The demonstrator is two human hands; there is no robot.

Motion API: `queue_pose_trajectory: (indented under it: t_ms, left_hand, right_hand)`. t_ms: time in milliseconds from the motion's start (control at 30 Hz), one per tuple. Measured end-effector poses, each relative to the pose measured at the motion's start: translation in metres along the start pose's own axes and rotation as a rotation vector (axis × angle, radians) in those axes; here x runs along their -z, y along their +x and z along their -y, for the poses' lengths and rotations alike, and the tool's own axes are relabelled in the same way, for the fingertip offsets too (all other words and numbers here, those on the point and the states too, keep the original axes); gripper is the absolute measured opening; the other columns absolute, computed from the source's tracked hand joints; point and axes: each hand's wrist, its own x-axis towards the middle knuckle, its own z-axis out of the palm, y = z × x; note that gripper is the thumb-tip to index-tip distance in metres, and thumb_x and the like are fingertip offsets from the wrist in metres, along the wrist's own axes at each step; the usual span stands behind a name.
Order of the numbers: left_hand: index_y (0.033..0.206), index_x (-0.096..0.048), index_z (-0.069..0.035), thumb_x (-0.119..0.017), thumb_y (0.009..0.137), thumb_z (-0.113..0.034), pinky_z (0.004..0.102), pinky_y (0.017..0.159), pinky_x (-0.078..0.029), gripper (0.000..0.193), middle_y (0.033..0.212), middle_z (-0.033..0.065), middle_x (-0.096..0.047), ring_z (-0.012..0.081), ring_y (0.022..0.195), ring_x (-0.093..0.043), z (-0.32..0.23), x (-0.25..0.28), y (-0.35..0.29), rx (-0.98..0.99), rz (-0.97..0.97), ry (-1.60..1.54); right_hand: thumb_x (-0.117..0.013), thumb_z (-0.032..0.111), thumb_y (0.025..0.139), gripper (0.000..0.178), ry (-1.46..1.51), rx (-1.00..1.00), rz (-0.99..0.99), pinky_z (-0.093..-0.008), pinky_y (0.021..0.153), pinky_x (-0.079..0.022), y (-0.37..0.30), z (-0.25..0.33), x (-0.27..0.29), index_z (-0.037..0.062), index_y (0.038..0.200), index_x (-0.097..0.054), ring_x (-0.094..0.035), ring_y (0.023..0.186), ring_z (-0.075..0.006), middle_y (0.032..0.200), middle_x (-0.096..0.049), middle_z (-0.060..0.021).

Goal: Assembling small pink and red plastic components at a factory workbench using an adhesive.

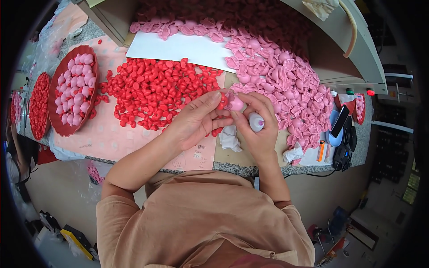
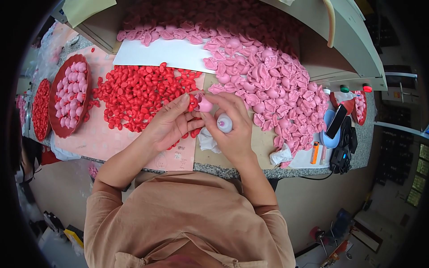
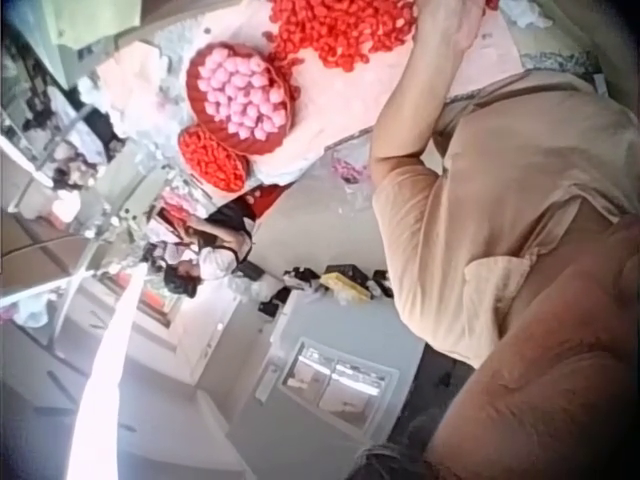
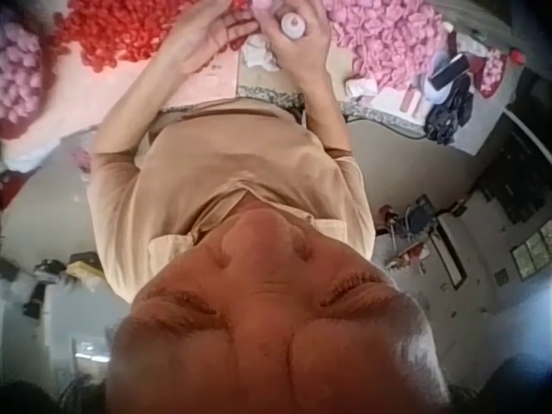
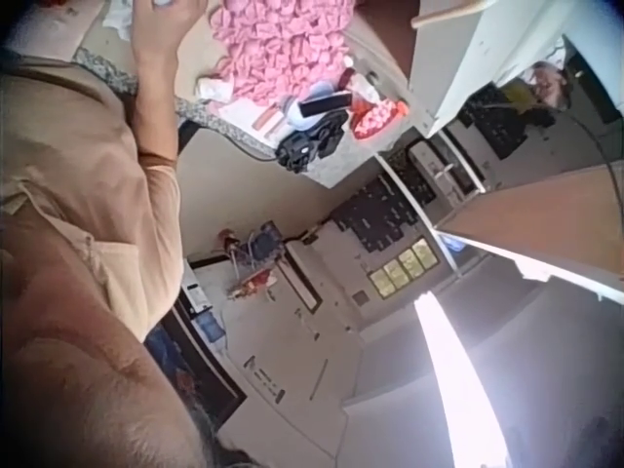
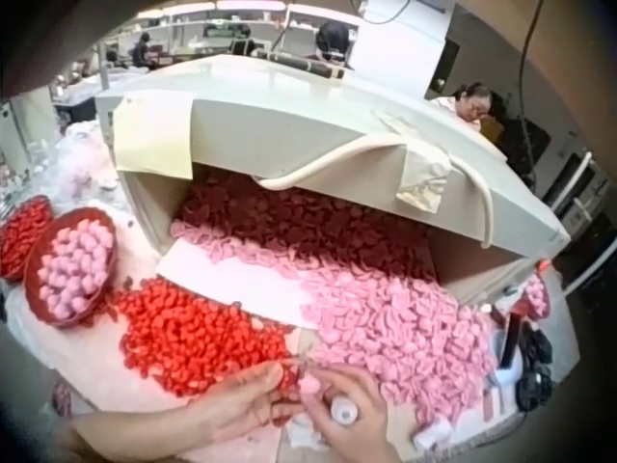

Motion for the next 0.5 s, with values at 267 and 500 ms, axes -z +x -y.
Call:
queue_pose_trajectory:
  t_ms: [267, 500]
  left_hand:
    - [0.096, -0.059, -0.010, -0.054, 0.092, -0.030, 0.0368, 0.080, -0.052, 0.021, 0.090, 0.0029, -0.062, 0.0154, 0.084, -0.060, -0.017, 0.015, 0.002, -0.139, -0.056, -0.059]
    - [0.099, -0.059, -0.011, -0.052, 0.093, -0.029, 0.0367, 0.081, -0.052, 0.020, 0.094, 0.0024, -0.061, 0.0158, 0.086, -0.059, -0.015, -0.001, -0.001, -0.057, -0.067, -0.061]
  right_hand:
    - [-0.068, -0.001, 0.075, 0.029, -0.306, 0.013, 0.128, -0.0235, 0.069, -0.045, -0.018, -0.033, 0.017, 0.0019, 0.102, -0.061, -0.055, 0.076, -0.0088, 0.104, -0.057, -0.0072]
    - [-0.063, 0.002, 0.082, 0.015, -0.009, -0.190, 0.108, -0.0243, 0.073, -0.046, -0.006, -0.015, 0.047, 0.0017, 0.094, -0.055, -0.057, 0.085, -0.0099, 0.102, -0.060, -0.0079]
